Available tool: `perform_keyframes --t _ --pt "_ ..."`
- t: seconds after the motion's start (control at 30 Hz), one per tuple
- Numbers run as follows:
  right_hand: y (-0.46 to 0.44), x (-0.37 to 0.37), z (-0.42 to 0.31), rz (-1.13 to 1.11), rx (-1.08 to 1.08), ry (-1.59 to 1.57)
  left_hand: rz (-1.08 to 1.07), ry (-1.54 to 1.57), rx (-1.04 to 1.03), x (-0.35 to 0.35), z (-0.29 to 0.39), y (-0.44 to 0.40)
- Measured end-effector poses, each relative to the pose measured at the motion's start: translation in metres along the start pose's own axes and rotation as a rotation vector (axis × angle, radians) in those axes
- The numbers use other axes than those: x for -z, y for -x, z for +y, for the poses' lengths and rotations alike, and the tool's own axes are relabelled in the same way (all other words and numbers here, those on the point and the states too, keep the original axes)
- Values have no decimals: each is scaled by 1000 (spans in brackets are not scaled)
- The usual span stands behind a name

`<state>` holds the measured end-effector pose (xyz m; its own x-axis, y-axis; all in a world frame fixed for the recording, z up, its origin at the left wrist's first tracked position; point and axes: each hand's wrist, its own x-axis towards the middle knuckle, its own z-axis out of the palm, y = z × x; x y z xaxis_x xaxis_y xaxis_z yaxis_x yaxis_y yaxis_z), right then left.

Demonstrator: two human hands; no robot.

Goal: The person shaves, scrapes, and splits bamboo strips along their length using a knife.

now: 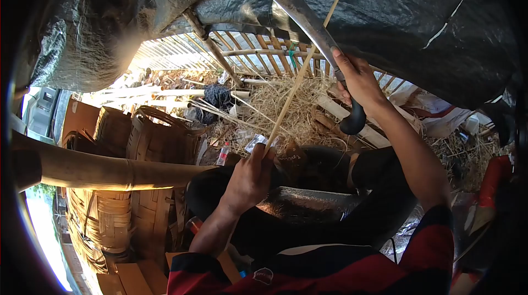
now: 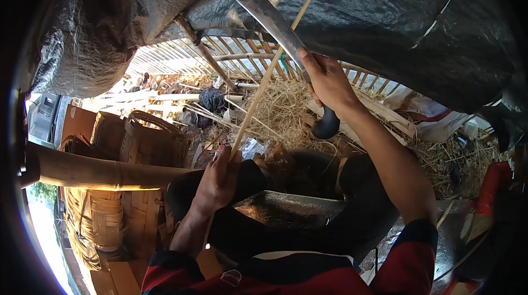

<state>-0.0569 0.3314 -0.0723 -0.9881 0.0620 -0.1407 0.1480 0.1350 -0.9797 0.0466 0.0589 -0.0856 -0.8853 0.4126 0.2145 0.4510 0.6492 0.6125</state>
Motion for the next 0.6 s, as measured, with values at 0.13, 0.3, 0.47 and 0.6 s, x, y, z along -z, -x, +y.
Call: perform_keyframes --t 0.13,0.3,0.47,0.6 --pt "15 -21 10 -107 -19 -77 8 80 -32 -1 1 -2" --pt "19 -24 20 -174 -84 -7 -29 262 218 2 -6 6" --pt "4 -7 3 -57 -169 -151 -39 173 39 3 -6 5" --pt "12 -11 16 -132 -133 -138 -56 267 156 -1 1 -1"
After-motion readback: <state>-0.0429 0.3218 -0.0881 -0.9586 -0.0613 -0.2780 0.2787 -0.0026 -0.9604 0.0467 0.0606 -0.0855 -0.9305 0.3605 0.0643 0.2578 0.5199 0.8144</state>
